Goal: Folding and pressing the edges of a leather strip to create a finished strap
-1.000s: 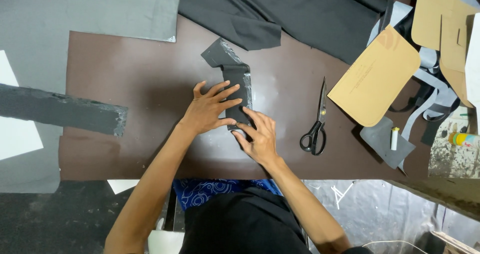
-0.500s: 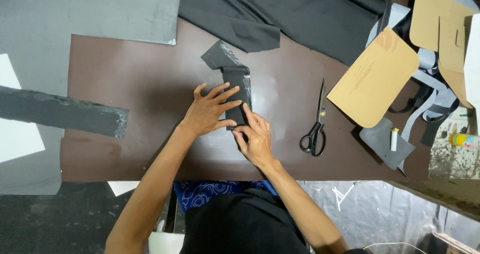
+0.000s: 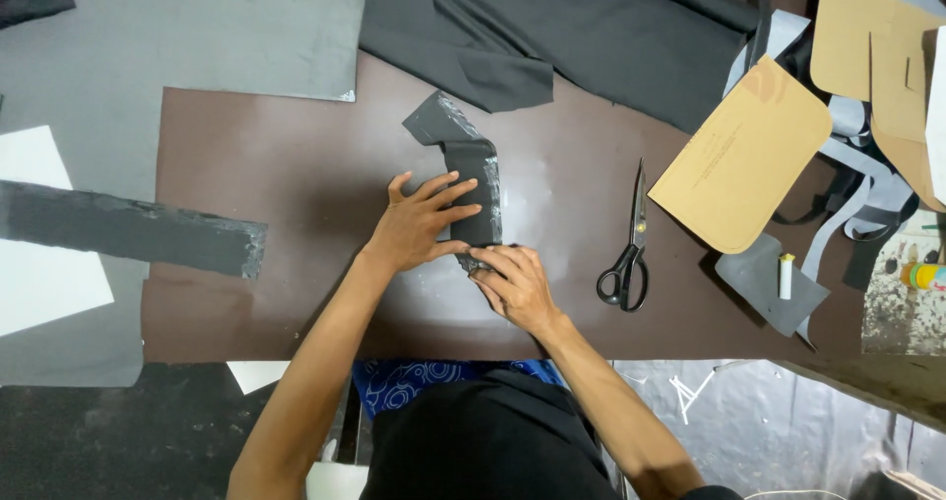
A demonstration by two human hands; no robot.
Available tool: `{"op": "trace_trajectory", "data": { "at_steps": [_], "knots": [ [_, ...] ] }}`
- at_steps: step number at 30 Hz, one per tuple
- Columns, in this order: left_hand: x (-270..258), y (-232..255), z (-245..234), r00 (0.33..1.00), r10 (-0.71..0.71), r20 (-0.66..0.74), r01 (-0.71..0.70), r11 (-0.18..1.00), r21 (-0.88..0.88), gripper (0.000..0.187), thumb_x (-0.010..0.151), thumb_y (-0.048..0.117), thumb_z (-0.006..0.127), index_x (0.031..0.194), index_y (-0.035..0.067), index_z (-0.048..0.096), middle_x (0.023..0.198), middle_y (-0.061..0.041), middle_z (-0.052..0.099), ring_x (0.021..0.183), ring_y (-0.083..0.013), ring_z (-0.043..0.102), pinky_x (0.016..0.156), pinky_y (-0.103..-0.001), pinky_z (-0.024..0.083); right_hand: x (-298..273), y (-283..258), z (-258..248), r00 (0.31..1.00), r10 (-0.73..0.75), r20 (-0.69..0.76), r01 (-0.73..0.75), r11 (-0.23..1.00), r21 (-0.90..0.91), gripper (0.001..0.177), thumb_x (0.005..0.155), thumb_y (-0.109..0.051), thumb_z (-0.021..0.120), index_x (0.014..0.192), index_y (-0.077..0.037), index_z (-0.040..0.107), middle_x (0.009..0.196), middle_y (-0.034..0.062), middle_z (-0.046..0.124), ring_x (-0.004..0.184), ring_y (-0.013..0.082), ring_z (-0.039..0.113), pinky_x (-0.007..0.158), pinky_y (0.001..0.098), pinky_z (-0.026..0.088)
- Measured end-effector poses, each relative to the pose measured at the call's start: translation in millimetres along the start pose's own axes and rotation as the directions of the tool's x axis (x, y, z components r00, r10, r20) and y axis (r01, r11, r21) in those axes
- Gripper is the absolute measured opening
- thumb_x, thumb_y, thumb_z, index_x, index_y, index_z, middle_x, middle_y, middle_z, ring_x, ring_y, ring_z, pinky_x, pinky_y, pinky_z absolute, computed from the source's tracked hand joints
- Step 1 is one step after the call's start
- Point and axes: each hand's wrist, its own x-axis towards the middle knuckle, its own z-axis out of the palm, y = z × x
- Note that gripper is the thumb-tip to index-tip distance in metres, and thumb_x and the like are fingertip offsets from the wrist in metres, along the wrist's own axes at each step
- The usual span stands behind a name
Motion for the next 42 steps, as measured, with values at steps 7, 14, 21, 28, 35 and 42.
{"op": "trace_trajectory", "data": {
  "at_steps": [7, 14, 21, 28, 35, 42],
  "knots": [
    [1.9, 0.6, -3.8, 0.999, -0.03, 0.034, 0.031, 0.999, -0.022, 0.064, 0.083, 0.081, 0.055, 0.135, 0.043, 0.059, 0.157, 0.014, 0.048, 0.148, -0.0082, 0.036, 0.114, -0.053, 0.002, 5.9, -17.4, -15.8, 0.979, 0.177, -0.098, -0.169, 0.982, 0.088, 0.013, 0.083, -0.022, 0.085, 0.092, -0.017, 0.077, 0.112, 0.0045, 0.076, 0.097, 0.0272, 0.069, 0.087, 0.0399, 0.048],
    [1.8, 2.7, -4.5, 0.999, -0.034, 0.034, 0.035, 0.999, -0.015, 0.063, 0.084, 0.081, 0.054, 0.133, 0.042, 0.061, 0.157, 0.015, 0.048, 0.147, -0.0082, 0.036, 0.115, -0.052, 0.002, 33.3, -31.2, -9.9, 0.934, 0.356, 0.006, -0.356, 0.934, 0.036, 0.024, 0.079, -0.024, 0.088, 0.095, -0.01, 0.076, 0.128, 0.0102, 0.07, 0.111, 0.0314, 0.064, 0.092, 0.0417, 0.044],
    [0.6, 1.3, -2.7, 0.998, -0.032, 0.045, 0.032, 0.999, 0.006, 0.062, 0.084, 0.078, 0.056, 0.137, 0.045, 0.057, 0.161, 0.016, 0.043, 0.148, -0.0083, 0.035, 0.114, -0.053, 0.004, 34.0, -37.0, -9.9, 0.936, 0.352, -0.016, -0.352, 0.936, 0.026, 0.014, 0.08, -0.017, 0.087, 0.085, -0.01, 0.075, 0.136, 0.0115, 0.068, 0.112, 0.0308, 0.065, 0.091, 0.0404, 0.043],
    [2.7, 4.6, -13.9, 0.992, -0.048, 0.115, 0.047, 0.999, 0.013, 0.062, 0.084, 0.073, 0.06, 0.139, 0.045, 0.055, 0.162, 0.016, 0.04, 0.149, -0.0101, 0.034, 0.112, -0.055, 0.009, 28.2, -36.2, 3.2, 0.938, 0.348, -0.01, -0.347, 0.937, 0.022, 0.01, 0.085, -0.02, 0.083, 0.087, -0.013, 0.076, 0.139, 0.0098, 0.066, 0.114, 0.0296, 0.064, 0.092, 0.0396, 0.041],
    [6.5, 6.9, -17.3, 0.968, -0.087, 0.234, 0.092, 0.996, -0.011, 0.065, 0.084, 0.071, 0.063, 0.143, 0.047, 0.05, 0.163, 0.016, 0.038, 0.151, -0.0122, 0.032, 0.112, -0.06, 0.014, 14.1, -36.1, 2.1, 0.952, 0.305, 0.01, -0.305, 0.952, -0.003, 0.011, 0.092, -0.026, 0.076, 0.083, -0.019, 0.077, 0.133, 0.0038, 0.07, 0.115, 0.0252, 0.064, 0.094, 0.0381, 0.039],
    [5.4, 3.5, -10.3, 0.987, -0.047, 0.157, 0.046, 0.999, 0.011, 0.073, 0.077, 0.074, 0.062, 0.142, 0.044, 0.052, 0.163, 0.012, 0.039, 0.149, -0.0125, 0.034, 0.11, -0.062, 0.015, -15.6, -45.1, -0.2, 0.986, 0.163, 0.025, -0.164, 0.986, 0.028, 0.009, 0.095, -0.031, 0.072, 0.091, -0.024, 0.077, 0.121, -0.0009, 0.074, 0.107, 0.0228, 0.066, 0.092, 0.0386, 0.04]
  ]
}}
